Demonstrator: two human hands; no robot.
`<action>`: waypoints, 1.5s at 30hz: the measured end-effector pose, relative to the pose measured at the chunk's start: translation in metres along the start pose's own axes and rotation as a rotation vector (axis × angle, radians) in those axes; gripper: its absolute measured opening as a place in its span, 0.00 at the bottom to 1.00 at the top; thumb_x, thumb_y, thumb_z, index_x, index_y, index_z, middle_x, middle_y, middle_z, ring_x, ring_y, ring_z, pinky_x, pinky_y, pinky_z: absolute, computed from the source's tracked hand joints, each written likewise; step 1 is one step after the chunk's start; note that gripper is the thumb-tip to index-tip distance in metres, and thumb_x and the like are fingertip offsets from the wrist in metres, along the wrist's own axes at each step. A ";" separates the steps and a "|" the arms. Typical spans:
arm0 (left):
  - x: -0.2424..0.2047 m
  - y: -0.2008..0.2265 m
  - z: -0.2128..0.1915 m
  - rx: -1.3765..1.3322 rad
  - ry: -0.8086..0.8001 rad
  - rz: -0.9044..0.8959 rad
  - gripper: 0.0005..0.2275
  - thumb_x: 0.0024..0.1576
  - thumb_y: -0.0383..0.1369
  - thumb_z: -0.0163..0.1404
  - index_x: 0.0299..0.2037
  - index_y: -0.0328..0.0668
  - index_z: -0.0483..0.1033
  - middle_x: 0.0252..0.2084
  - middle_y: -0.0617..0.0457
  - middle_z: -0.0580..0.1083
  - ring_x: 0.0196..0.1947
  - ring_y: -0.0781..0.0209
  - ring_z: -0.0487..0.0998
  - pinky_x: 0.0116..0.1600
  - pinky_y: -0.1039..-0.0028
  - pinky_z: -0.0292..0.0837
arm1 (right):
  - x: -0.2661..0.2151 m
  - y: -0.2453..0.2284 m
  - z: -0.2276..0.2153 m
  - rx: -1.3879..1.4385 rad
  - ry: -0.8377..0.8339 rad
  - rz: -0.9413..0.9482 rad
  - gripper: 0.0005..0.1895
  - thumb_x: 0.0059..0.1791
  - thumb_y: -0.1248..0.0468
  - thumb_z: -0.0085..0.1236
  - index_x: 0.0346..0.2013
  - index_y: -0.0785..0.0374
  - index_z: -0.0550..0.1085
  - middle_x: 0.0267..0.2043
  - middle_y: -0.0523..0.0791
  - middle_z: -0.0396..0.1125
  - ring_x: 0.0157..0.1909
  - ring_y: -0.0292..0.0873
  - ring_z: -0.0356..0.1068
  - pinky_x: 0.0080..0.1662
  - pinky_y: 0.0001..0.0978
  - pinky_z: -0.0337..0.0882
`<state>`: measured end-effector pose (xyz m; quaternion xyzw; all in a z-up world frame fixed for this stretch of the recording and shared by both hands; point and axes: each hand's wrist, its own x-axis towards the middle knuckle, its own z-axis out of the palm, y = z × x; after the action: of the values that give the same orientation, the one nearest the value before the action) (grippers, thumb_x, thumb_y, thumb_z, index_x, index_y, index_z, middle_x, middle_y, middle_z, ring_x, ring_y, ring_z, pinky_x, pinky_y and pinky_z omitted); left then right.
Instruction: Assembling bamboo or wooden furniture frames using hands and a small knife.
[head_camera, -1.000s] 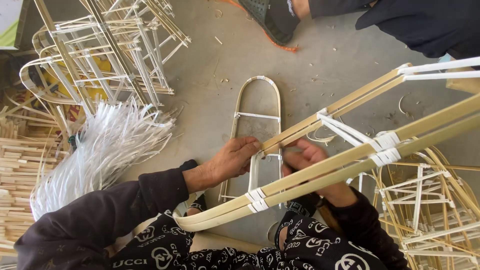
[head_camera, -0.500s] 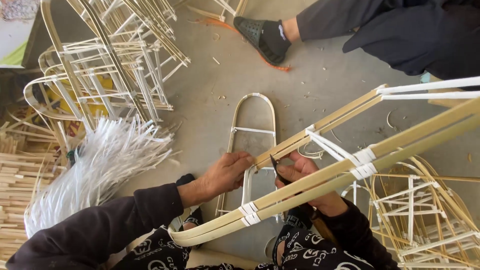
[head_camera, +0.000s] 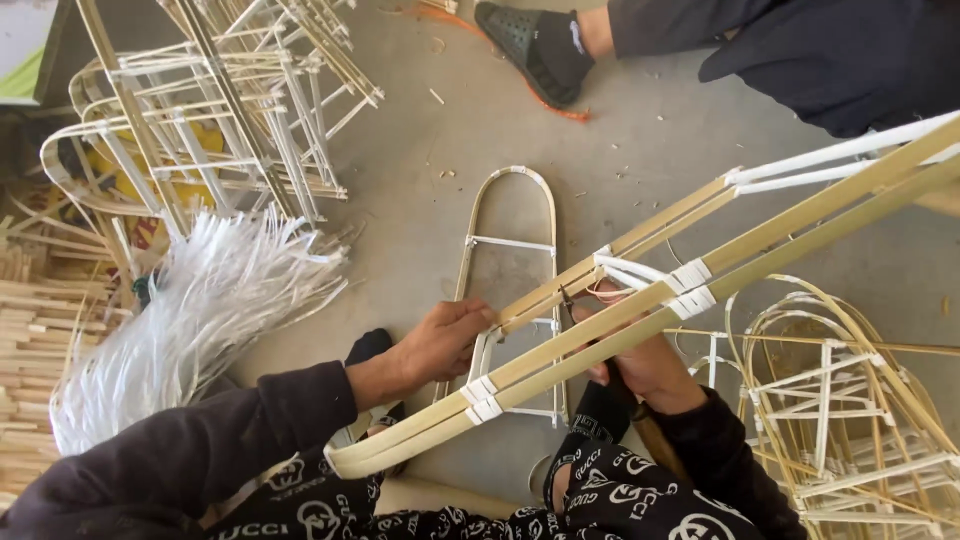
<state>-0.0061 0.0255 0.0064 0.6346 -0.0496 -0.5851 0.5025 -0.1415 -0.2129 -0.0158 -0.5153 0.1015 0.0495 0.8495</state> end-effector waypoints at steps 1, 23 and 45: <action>0.001 0.000 -0.001 0.006 -0.004 0.003 0.14 0.66 0.42 0.41 0.39 0.41 0.73 0.18 0.64 0.57 0.15 0.73 0.54 0.19 0.78 0.48 | 0.000 0.001 -0.003 -0.001 0.004 -0.007 0.21 0.56 0.63 0.53 0.62 0.70 0.67 0.21 0.41 0.64 0.15 0.31 0.60 0.18 0.22 0.61; 0.019 -0.026 -0.001 0.031 0.059 -0.053 0.13 0.65 0.41 0.39 0.39 0.42 0.71 0.18 0.58 0.66 0.13 0.70 0.59 0.18 0.76 0.54 | 0.024 0.104 -0.058 -0.258 0.420 -0.056 0.08 0.53 0.67 0.54 0.43 0.70 0.72 0.29 0.48 0.71 0.25 0.39 0.71 0.25 0.31 0.71; 0.066 -0.091 -0.009 -0.047 0.184 -0.222 0.11 0.64 0.37 0.37 0.39 0.38 0.69 0.20 0.53 0.68 0.11 0.67 0.61 0.15 0.73 0.54 | 0.012 0.156 -0.029 -0.713 0.438 -0.163 0.19 0.53 0.66 0.59 0.58 0.63 0.71 0.28 0.47 0.68 0.29 0.37 0.63 0.33 0.30 0.67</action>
<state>-0.0262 0.0326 -0.1045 0.6751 0.0808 -0.5774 0.4520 -0.1627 -0.1666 -0.1670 -0.7815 0.2149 -0.0966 0.5777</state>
